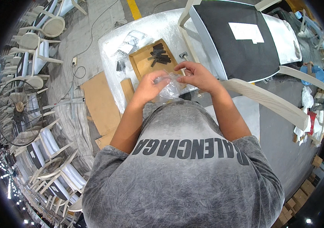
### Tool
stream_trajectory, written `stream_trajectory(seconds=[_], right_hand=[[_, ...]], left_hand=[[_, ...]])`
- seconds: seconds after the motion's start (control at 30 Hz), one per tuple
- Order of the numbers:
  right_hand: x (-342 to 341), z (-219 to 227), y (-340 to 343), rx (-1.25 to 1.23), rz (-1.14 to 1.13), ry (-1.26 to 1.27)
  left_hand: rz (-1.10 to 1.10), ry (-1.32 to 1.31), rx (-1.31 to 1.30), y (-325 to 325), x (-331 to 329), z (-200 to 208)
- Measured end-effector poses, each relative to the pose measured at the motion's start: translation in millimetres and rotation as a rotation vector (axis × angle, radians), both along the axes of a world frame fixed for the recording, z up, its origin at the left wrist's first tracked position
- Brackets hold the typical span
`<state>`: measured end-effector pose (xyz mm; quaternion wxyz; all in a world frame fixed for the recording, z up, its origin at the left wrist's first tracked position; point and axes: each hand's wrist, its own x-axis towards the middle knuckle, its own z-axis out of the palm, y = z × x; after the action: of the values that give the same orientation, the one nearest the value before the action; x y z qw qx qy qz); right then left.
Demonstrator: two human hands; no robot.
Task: The person opens a cardboard box and removes plastic-wrapped hardware and black plastic feet. They unwrap the items and place them on a chair. The person then positions a cardboard piece on the chair's black fabric and uses a hammer to tap it into place.
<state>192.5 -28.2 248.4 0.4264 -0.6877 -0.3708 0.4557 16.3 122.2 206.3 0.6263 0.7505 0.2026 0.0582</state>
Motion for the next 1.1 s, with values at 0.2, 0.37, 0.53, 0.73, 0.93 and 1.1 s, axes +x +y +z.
stream_trajectory(seconds=[0.2, 0.37, 0.53, 0.73, 0.93, 1.1], right_hand=[[9.7, -12.0, 3.3, 0.012, 0.085, 0.106], [13.0, -7.4, 7.0, 0.010, 0.078, 0.056], [15.2, -8.0, 8.7, 0.003, 0.147, 0.003], [13.6, -2.7, 16.3, -0.003, 0.179, -0.135], [1.3, -24.9, 18.9, 0.014, 0.053, -0.357], [-11.4, -86.8, 35.7, -0.070, -0.076, -0.541]], left_hand=[[0.012, -0.032, -0.068, 1.1, 3.3, 6.2], [-0.005, -0.088, -0.108, 4.6, 5.3, 6.3], [0.004, -0.014, -0.094, 4.2, 6.6, 4.6], [-0.041, 0.102, 0.074, 11.4, 7.1, 6.6], [-0.071, 0.108, 0.089, 9.9, 16.4, -2.2], [-0.130, 0.361, 0.435, 0.6, 32.8, -20.9]])
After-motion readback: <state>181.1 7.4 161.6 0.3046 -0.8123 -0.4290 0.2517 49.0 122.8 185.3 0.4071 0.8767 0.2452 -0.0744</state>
